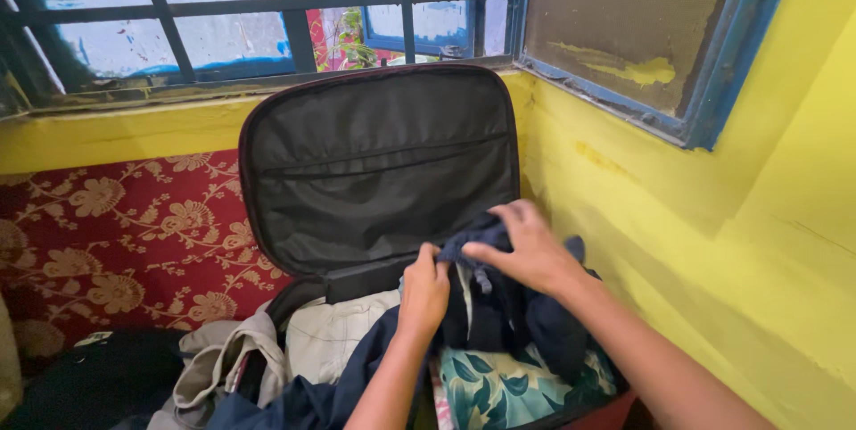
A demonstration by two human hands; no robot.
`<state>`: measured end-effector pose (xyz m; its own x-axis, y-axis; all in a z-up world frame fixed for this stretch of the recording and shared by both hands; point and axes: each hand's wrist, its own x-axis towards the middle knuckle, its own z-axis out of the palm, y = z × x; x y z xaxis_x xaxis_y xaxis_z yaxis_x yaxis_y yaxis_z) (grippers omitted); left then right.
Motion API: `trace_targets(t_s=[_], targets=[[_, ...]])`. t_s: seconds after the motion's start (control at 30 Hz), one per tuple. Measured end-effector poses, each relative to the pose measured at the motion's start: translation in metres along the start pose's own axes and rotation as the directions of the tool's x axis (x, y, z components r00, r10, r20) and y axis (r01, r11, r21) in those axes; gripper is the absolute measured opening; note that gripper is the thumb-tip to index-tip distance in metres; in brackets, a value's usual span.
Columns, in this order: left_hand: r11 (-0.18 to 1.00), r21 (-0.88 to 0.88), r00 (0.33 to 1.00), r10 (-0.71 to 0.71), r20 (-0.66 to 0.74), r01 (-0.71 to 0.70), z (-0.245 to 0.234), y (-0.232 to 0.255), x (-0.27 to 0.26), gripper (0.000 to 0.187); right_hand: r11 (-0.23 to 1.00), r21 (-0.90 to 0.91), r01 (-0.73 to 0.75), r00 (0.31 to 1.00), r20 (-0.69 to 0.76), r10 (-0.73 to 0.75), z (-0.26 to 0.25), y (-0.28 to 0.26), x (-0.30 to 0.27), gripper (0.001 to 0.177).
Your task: The person folds a dark blue pair of trousers and places them into an open suitcase. They then fold a light grey pair of sweatpants and place them on top of the trousers inside the suitcase. Finally, they pick up a black pair of jeans and begin to fold them.
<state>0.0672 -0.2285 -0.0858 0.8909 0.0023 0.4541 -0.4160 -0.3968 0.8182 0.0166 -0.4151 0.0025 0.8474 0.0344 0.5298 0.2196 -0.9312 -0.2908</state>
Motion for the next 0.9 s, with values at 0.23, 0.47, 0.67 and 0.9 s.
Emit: trace_targets(t_s=[0.23,0.47,0.67,0.9], targets=[[0.995,-0.028,0.995,0.101,0.007,-0.101,-0.017,0.028,-0.001,0.022,0.945,0.297,-0.134,0.981,0.176,0.084,0.013,0.01,-0.002,0.027],[0.966,0.213,0.974,-0.177,0.142,0.145,-0.022,0.045,-0.041,0.04,0.899,0.424,0.11,0.969,-0.248,-0.002,-0.003,0.006,0.007,0.021],[0.992,0.083,0.991,-0.104,0.08,0.097,-0.018,0.072,-0.048,0.052,0.874,0.481,0.064,0.936,-0.333,0.115,-0.042,0.0,0.008,0.021],[0.999,-0.021,0.992,0.036,0.119,-0.033,-0.115,0.132,-0.034,0.034,0.994,0.11,-0.005,0.951,-0.308,0.039,-0.143,-0.011,-0.026,0.028]])
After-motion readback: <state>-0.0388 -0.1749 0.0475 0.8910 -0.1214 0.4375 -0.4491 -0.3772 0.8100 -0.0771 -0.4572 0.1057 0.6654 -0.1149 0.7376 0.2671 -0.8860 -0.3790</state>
